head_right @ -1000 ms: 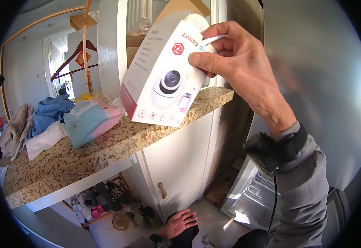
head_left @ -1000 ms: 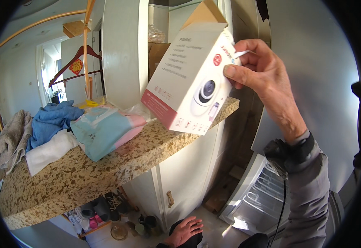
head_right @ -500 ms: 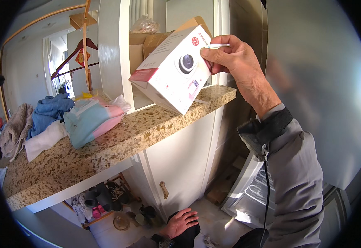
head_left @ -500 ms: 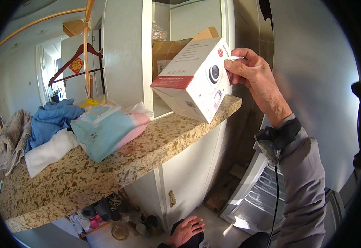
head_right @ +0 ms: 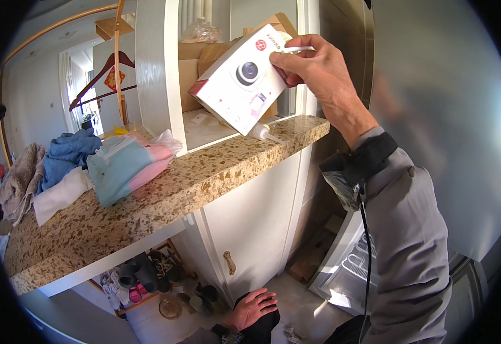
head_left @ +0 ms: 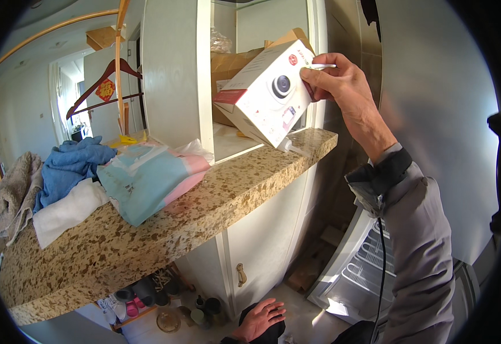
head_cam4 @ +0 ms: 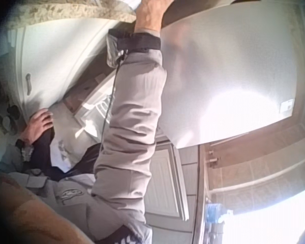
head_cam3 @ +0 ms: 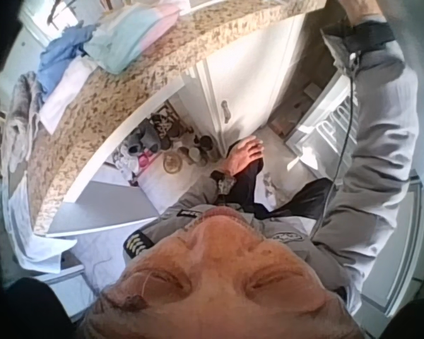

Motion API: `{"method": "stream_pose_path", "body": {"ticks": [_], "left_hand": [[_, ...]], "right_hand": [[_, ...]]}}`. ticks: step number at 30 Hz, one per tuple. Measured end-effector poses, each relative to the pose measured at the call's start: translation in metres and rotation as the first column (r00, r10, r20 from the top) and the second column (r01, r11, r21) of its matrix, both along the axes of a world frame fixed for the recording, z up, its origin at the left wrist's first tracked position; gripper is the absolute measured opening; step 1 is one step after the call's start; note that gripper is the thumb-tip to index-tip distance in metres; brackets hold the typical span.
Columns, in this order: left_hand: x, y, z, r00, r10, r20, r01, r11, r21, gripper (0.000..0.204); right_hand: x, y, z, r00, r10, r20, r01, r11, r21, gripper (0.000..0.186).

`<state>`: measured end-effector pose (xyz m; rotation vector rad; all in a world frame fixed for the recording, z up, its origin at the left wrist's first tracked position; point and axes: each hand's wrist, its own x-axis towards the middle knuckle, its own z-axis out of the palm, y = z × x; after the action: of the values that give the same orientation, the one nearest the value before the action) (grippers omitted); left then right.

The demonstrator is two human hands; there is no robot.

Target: The person unpacks a white dome security camera from its box and places the packaging on a counter. Then the person retrieves a thin metal rod and uses it to poke and adjust a wire inside the top of an open freezer compartment.

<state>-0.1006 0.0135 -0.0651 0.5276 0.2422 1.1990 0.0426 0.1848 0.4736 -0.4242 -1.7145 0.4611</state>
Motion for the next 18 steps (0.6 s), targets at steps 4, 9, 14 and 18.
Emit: {"method": "stream_pose_path", "body": {"ticks": [4,9,14,18], "left_hand": [[0.001,-0.001,0.002,1.000,0.007,-0.010,-0.007,1.000,-0.007,0.060],[-0.001,-0.001,0.004,1.000,0.008,-0.023,-0.008,1.000,-0.012,0.059],[-0.001,-0.001,0.004,0.999,0.013,-0.031,-0.014,0.999,-0.037,0.057],[-0.003,-0.002,0.003,1.000,0.015,0.000,-0.015,1.000,-0.002,0.055]], "right_hand": [[-0.011,0.001,0.005,0.995,-0.083,0.056,0.080,0.995,0.060,0.048],[-0.025,0.002,0.013,0.973,-0.133,0.187,0.105,0.983,0.149,0.052],[-0.027,0.007,0.017,0.963,-0.162,0.214,0.132,0.980,0.147,0.052],[-0.019,0.010,0.018,0.947,-0.185,0.262,0.137,0.972,0.193,0.055]]}}
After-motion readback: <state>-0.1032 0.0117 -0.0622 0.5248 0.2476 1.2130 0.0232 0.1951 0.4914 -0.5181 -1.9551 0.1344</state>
